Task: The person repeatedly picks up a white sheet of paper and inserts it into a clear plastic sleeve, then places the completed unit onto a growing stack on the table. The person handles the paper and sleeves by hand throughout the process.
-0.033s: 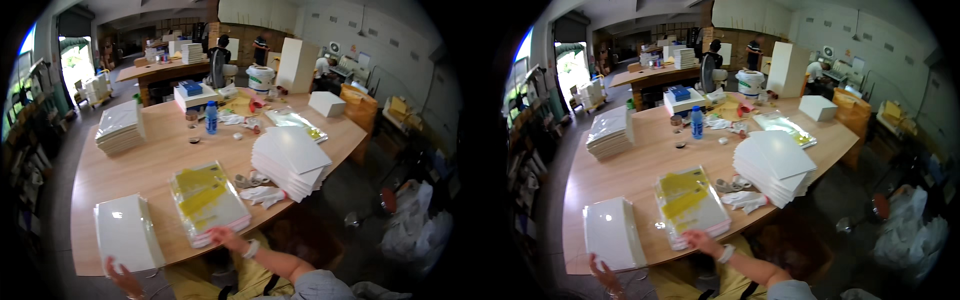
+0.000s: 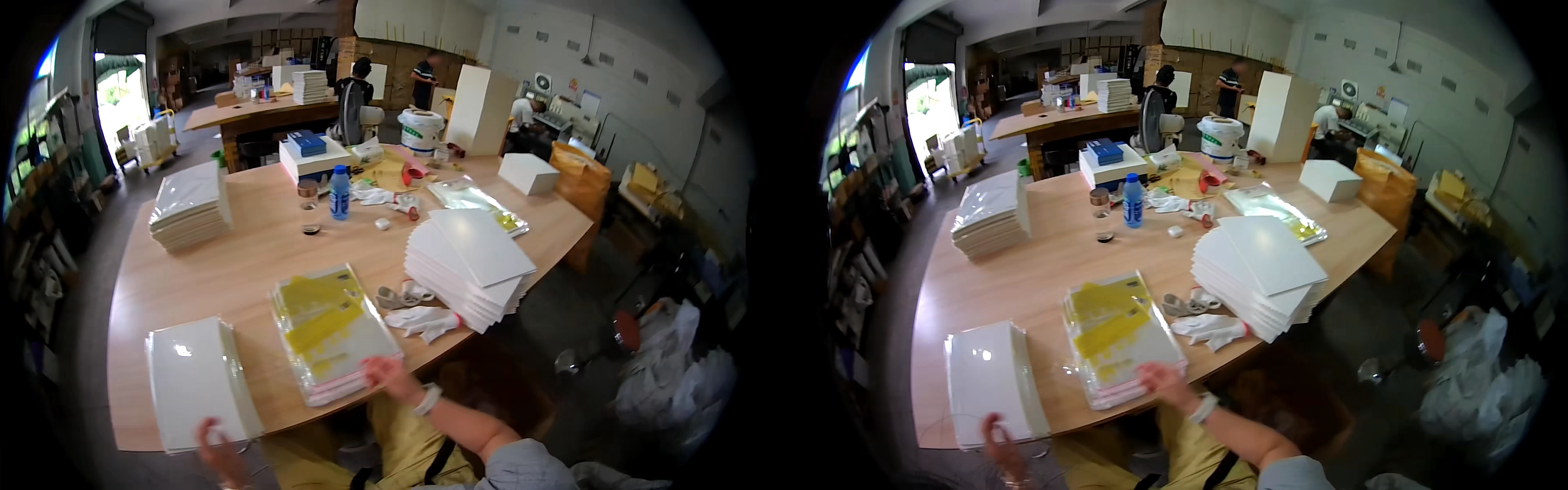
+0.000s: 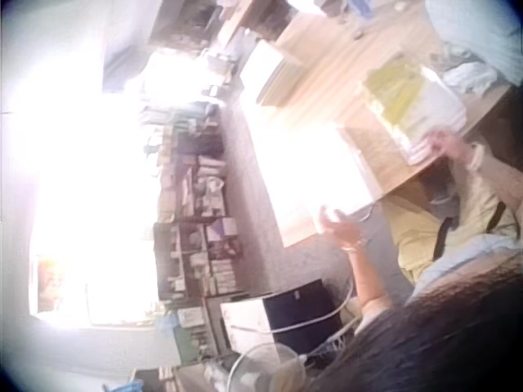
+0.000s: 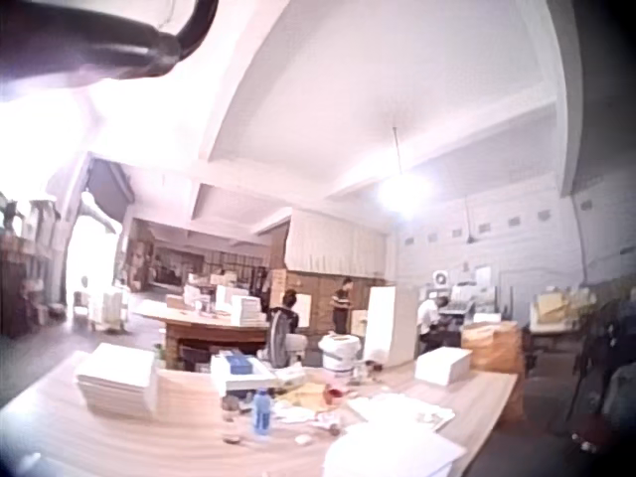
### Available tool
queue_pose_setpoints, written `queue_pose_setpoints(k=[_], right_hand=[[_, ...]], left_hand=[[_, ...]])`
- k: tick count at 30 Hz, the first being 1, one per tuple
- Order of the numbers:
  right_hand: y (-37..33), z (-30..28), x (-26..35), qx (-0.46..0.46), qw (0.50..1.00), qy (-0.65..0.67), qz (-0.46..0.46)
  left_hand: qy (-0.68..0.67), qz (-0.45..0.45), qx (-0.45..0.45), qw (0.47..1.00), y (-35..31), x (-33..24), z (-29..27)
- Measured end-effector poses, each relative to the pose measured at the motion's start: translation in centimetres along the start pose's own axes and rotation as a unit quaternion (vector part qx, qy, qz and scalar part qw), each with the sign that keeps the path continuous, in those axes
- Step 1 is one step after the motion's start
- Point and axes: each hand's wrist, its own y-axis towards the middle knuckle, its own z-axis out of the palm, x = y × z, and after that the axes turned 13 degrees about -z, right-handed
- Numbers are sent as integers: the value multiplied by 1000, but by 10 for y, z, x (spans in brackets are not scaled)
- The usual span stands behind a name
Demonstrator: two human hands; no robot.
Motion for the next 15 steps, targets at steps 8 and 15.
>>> queue_pose_setpoints(k=[8,15], right_hand=[[4,-248,107,-298,760,-524,-242],[28,-259,127,-21,667,-700,-255]], left_hand=[[247,131,392,877,-24,-92,209],[181,177,259,932,18,-91,228]])
